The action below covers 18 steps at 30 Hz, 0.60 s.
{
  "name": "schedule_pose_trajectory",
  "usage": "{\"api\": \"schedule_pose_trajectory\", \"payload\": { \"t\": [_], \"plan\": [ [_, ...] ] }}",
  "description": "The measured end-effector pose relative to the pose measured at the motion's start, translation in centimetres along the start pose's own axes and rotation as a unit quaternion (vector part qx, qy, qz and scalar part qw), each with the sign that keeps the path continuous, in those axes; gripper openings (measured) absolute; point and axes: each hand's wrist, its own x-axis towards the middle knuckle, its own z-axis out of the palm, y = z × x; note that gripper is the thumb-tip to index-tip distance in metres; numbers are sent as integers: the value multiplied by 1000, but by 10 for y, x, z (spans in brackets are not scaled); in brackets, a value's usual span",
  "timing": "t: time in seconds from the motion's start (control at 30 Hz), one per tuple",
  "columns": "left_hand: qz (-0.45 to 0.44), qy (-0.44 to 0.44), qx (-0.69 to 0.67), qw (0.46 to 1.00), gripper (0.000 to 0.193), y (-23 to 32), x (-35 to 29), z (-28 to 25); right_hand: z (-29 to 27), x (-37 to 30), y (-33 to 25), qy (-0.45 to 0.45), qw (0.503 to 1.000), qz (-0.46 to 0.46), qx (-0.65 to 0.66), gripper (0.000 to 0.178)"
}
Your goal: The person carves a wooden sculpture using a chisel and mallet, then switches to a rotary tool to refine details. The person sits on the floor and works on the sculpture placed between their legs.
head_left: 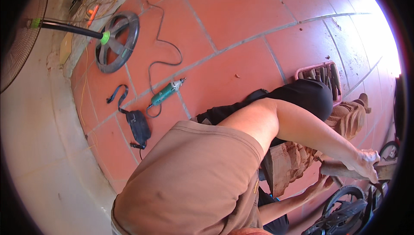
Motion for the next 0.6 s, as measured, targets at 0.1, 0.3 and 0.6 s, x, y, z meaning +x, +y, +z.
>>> {"api": "schedule_pose_trajectory", "payload": {
  "t": [0.1,0.3,0.6],
  "plan": [
    [-4,13,-102,995,36,-8,6,6,-5,-2,-2,0,1000,-3,-22,34],
    [-29,0,-91,995,40,17,-28,-20,-12,-7,-7,-8,999,1,-41,30],
    [11,-118,16,993,33,12,13,-61,2,-1,-5,25,999,-4,38,21]
  ]
}}
